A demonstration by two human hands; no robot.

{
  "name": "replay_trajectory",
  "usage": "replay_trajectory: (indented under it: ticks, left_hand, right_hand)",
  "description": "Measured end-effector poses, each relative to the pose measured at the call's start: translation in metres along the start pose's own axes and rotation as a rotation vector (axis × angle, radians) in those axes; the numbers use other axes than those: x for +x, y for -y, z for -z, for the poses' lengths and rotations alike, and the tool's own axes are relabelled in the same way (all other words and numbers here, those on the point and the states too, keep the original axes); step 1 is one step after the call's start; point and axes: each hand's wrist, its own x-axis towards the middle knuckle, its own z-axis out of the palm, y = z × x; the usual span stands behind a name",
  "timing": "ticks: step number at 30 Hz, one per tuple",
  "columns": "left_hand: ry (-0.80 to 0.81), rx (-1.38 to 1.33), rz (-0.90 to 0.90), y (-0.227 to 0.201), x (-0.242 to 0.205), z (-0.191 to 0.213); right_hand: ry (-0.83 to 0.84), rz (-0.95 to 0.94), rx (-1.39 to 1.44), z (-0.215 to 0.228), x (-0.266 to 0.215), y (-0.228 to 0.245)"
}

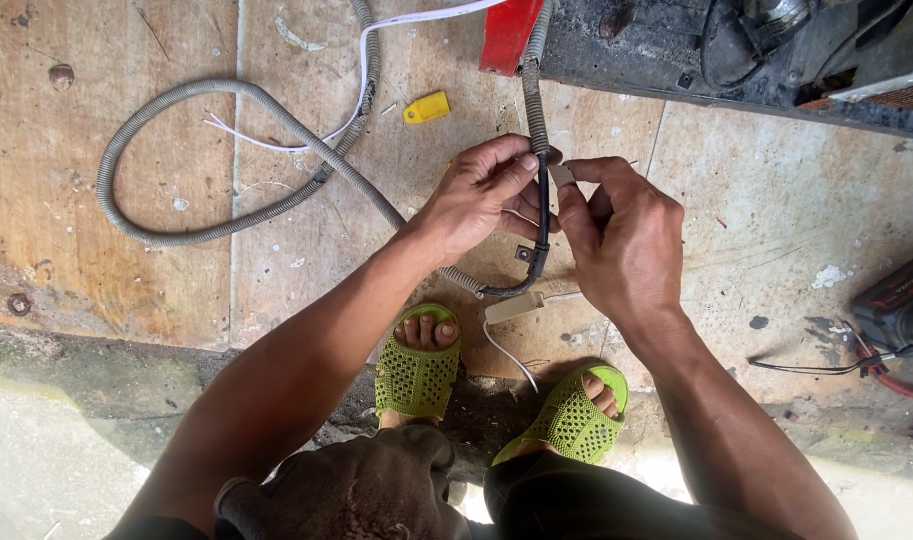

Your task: Preparing electrical leads by stripping insulation and twisting wire strands for an appliance repair.

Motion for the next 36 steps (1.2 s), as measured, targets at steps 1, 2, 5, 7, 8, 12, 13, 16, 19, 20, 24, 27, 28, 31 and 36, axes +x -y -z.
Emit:
replay_trajectory:
  ticks: [1, 2, 5, 7, 8, 12, 13, 16, 19, 20, 24, 27, 28, 31, 36]
  left_hand:
    - [0.000, -0.001, 0.000, 0.000, 0.000, 0.000]
    - [-0.001, 0.001, 0.000, 0.000, 0.000, -0.001]
    - [-0.002, 0.005, 0.000, -0.002, 0.000, 0.000]
    - [-0.002, 0.007, 0.002, -0.001, 0.000, 0.000]
    - [-0.002, 0.008, 0.002, 0.001, 0.001, 0.000]
    - [-0.012, 0.007, -0.005, 0.008, 0.007, 0.000]
    - [-0.012, 0.007, -0.005, 0.009, 0.007, 0.000]
    - [-0.011, 0.002, -0.010, 0.009, 0.006, -0.001]
    - [-0.019, 0.002, -0.011, 0.009, 0.007, -0.001]
    - [-0.023, 0.006, -0.023, 0.011, 0.009, 0.000]
    - [-0.069, 0.024, -0.042, 0.015, 0.009, 0.000]
    - [-0.085, 0.040, -0.053, 0.016, 0.011, 0.000]
    - [-0.086, 0.040, -0.052, 0.018, 0.011, -0.001]
    - [-0.102, 0.064, -0.074, 0.021, 0.013, -0.001]
    - [-0.139, 0.100, -0.084, 0.013, 0.007, -0.008]
  right_hand:
    - [0.001, 0.000, 0.000, 0.000, 0.000, 0.000]
    - [-0.004, -0.002, 0.005, 0.000, -0.001, 0.000]
    - [-0.003, -0.001, 0.004, 0.000, -0.001, 0.001]
    - [0.002, 0.000, -0.003, 0.000, -0.001, 0.002]
    - [0.007, -0.009, 0.008, -0.001, -0.002, 0.003]
    - [0.013, -0.020, 0.008, -0.003, -0.002, -0.001]
    - [0.014, -0.020, 0.008, -0.003, -0.002, -0.001]
    - [0.014, -0.023, 0.001, -0.003, -0.002, 0.000]
    - [0.007, -0.016, -0.005, -0.005, -0.001, 0.001]
    - [0.002, -0.010, -0.017, -0.005, -0.001, 0.002]
    - [-0.002, 0.010, -0.059, -0.005, 0.000, 0.003]
    - [-0.004, 0.005, -0.067, -0.007, -0.001, -0.001]
    - [-0.004, 0.004, -0.066, -0.007, -0.001, 0.001]
    - [-0.010, 0.008, -0.083, -0.007, -0.001, 0.003]
    - [-0.017, -0.004, -0.120, -0.008, -0.003, -0.001]
